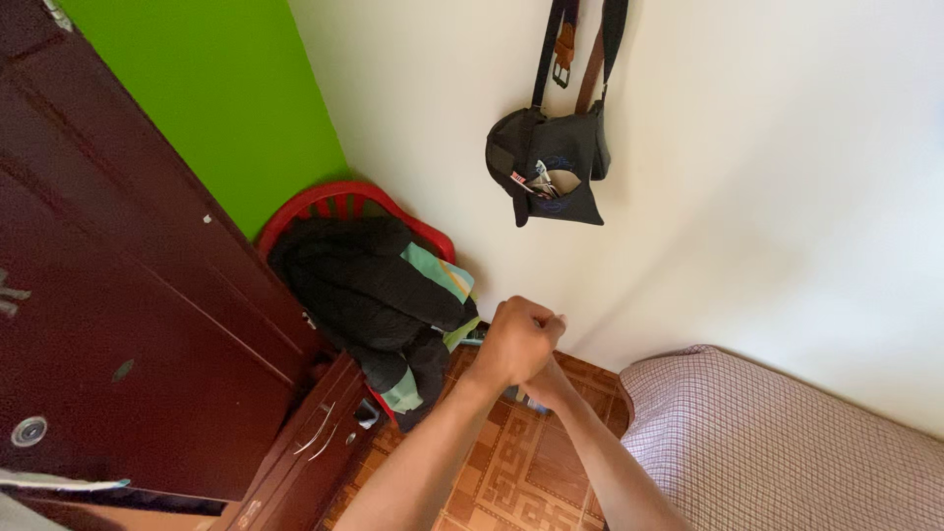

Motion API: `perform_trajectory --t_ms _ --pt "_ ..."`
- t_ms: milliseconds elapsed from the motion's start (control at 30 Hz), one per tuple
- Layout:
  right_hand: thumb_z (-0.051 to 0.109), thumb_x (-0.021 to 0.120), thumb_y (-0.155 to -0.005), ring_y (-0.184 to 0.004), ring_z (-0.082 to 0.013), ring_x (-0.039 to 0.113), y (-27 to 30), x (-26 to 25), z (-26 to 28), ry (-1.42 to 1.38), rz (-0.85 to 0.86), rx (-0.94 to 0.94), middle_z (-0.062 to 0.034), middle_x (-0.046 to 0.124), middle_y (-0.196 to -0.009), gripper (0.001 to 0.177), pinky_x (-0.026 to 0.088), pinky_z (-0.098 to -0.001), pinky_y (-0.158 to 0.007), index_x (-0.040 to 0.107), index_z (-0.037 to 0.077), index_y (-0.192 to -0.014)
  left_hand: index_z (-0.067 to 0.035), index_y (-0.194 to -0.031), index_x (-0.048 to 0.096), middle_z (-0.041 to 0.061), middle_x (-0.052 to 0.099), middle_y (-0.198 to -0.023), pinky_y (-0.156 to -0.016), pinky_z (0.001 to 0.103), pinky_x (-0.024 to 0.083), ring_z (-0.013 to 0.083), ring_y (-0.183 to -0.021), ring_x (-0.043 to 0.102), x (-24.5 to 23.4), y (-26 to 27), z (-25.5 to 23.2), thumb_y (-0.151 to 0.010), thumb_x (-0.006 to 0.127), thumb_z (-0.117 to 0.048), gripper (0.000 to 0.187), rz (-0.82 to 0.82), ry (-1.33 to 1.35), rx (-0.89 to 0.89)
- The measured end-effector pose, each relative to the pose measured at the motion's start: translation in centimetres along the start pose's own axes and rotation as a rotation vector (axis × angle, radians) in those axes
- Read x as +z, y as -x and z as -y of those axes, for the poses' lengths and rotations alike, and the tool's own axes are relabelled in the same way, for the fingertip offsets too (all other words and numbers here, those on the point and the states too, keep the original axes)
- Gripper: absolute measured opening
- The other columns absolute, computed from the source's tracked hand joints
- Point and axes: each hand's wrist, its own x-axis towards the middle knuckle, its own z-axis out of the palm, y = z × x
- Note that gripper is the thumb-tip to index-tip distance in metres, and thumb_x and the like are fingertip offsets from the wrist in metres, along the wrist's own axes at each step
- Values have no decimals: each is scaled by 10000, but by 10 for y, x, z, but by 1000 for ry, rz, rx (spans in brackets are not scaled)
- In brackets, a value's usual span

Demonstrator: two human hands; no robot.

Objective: The person wipes the handle of a broom using a cloth, moving their hands up and down the length of the handle while turning it.

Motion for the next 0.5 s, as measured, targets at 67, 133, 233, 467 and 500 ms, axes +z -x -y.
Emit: perform_trajectory --t_ms 67,133,233,467,500 --pt "131 639 -985 -941 -247 672 12 4 19 -60 -10 -87 -120 703 -1037 168 572 -429 -743 638 33 -1122 55 -589 446 155 335 -493 -472 414 342 218 -483 255 -6 0 -9 -885 645 -162 417 -3 -20 -19" --pt "114 610 -968 -853 -260 678 23 6 44 -123 16 -32 -108 696 -1031 193 568 -438 -666 603 56 -1152 55 -587 451 145 321 -493 -470 414 329 210 -494 245 -11 5 -17 -893 647 -179 432 -6 -15 -26" --pt "101 568 -930 -664 -258 703 33 5 73 -162 75 114 -93 687 -999 262 563 -433 -500 544 90 -1191 56 -597 499 129 348 -484 -467 409 322 190 -482 277 -22 15 -23 -907 650 -212 437 -28 32 2" --pt "121 754 -857 -990 -236 650 -13 29 32 65 30 -388 -145 650 -1116 365 543 -410 -767 588 8 -1161 28 -753 674 125 492 -490 -461 375 386 171 -440 419 -38 33 -23 -922 657 -266 339 -132 40 89" --pt "119 794 -814 -1089 -237 611 -21 34 19 66 -12 -540 -132 619 -1182 443 523 -427 -841 576 18 -1185 18 -790 699 127 514 -495 -459 372 391 174 -431 443 -39 35 -19 -920 656 -269 317 -143 43 84"
